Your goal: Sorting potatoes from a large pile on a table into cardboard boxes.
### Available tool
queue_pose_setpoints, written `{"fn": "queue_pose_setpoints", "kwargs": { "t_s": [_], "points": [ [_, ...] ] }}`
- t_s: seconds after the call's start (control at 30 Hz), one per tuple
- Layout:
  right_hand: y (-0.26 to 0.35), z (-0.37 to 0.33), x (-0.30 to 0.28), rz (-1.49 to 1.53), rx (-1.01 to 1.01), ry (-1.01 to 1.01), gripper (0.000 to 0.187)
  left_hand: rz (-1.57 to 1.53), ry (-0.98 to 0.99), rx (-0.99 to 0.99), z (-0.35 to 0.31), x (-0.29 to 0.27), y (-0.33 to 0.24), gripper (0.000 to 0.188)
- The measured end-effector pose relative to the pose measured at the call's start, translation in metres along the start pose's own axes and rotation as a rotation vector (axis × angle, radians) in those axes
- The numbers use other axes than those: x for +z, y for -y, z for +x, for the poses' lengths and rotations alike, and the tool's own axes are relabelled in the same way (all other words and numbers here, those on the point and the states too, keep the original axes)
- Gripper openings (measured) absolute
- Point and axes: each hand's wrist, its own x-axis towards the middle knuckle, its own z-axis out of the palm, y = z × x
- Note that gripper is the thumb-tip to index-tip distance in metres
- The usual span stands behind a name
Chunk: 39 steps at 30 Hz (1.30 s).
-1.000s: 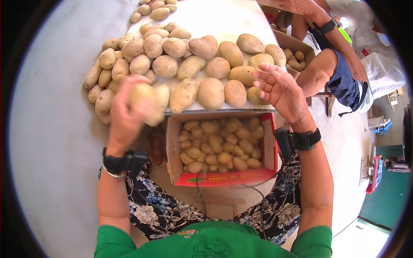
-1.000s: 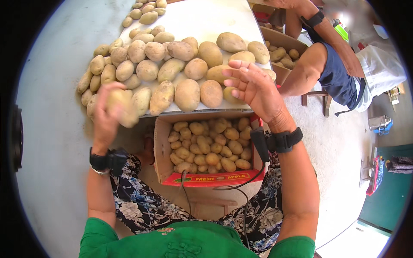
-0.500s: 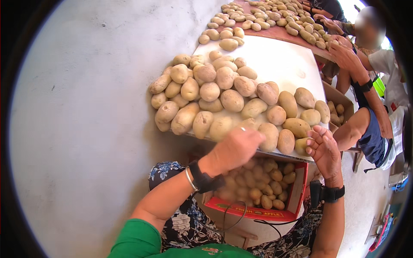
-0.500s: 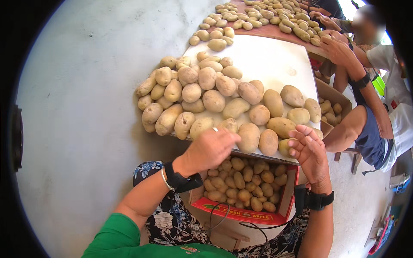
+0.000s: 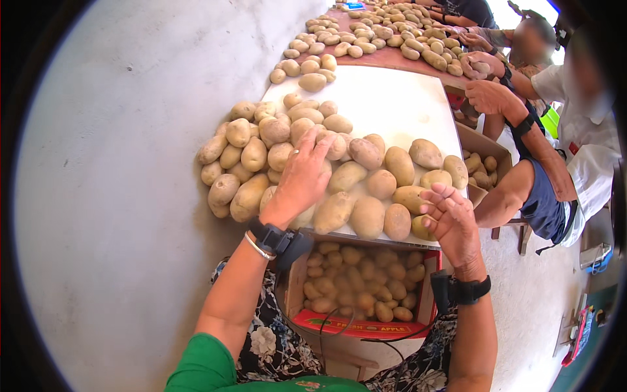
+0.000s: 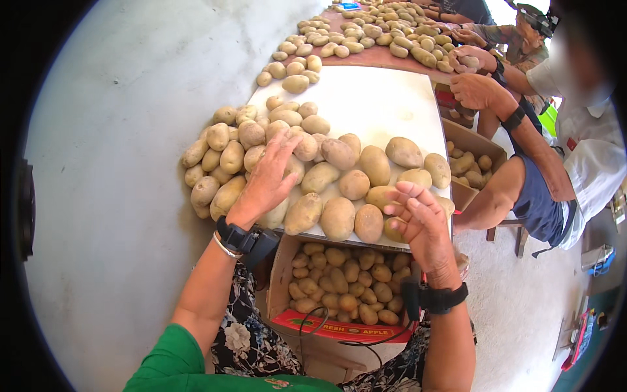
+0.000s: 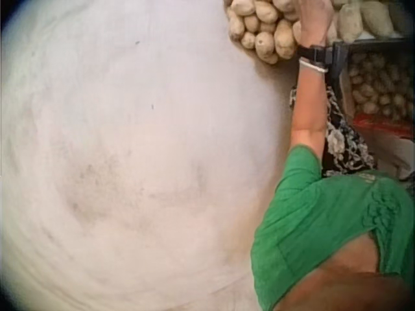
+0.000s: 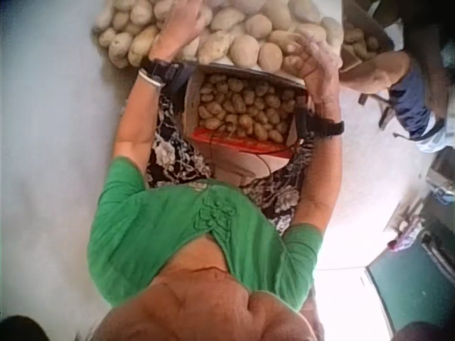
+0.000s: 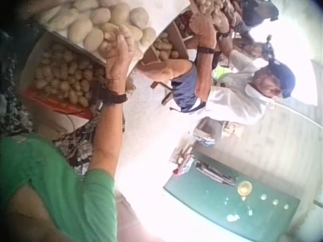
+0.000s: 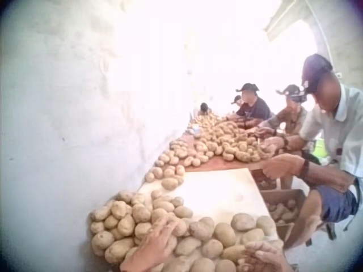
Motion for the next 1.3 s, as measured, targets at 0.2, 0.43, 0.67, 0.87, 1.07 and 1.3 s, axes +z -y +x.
{"fn": "queue_pose_setpoints", "kwargs": {
  "t_s": [0.2, 0.43, 0.67, 0.87, 1.07, 1.3],
  "points": [
    [-0.011, 0.001, 0.015, 0.035, 0.062, 0.016, 0.032, -0.086, 0.139, -0.076, 0.017, 0.002, 0.015, 0.06],
    [-0.005, -0.004, 0.011, 0.075, 0.043, 0.018, 0.032, -0.001, 0.234, -0.039, 0.026, 0.012, 0.014, 0.063],
    [-0.001, -0.009, 0.005, 0.062, 0.049, 0.016, 0.033, 0.189, 0.196, 0.015, 0.026, 0.007, -0.001, 0.059],
    [0.0, -0.008, 0.008, 0.039, 0.04, 0.018, 0.034, 0.031, 0.184, 0.004, 0.023, 0.016, -0.003, 0.045],
    [0.005, -0.007, -0.006, 0.032, -0.002, 0.018, 0.036, -0.185, -0.045, -0.028, 0.014, 0.016, -0.008, 0.039],
    [0.008, -0.012, -0.021, 0.0, -0.059, 0.02, 0.036, -1.123, 0.327, -0.222, -0.034, 0.0, -0.04, 0.033]
  ]
}}
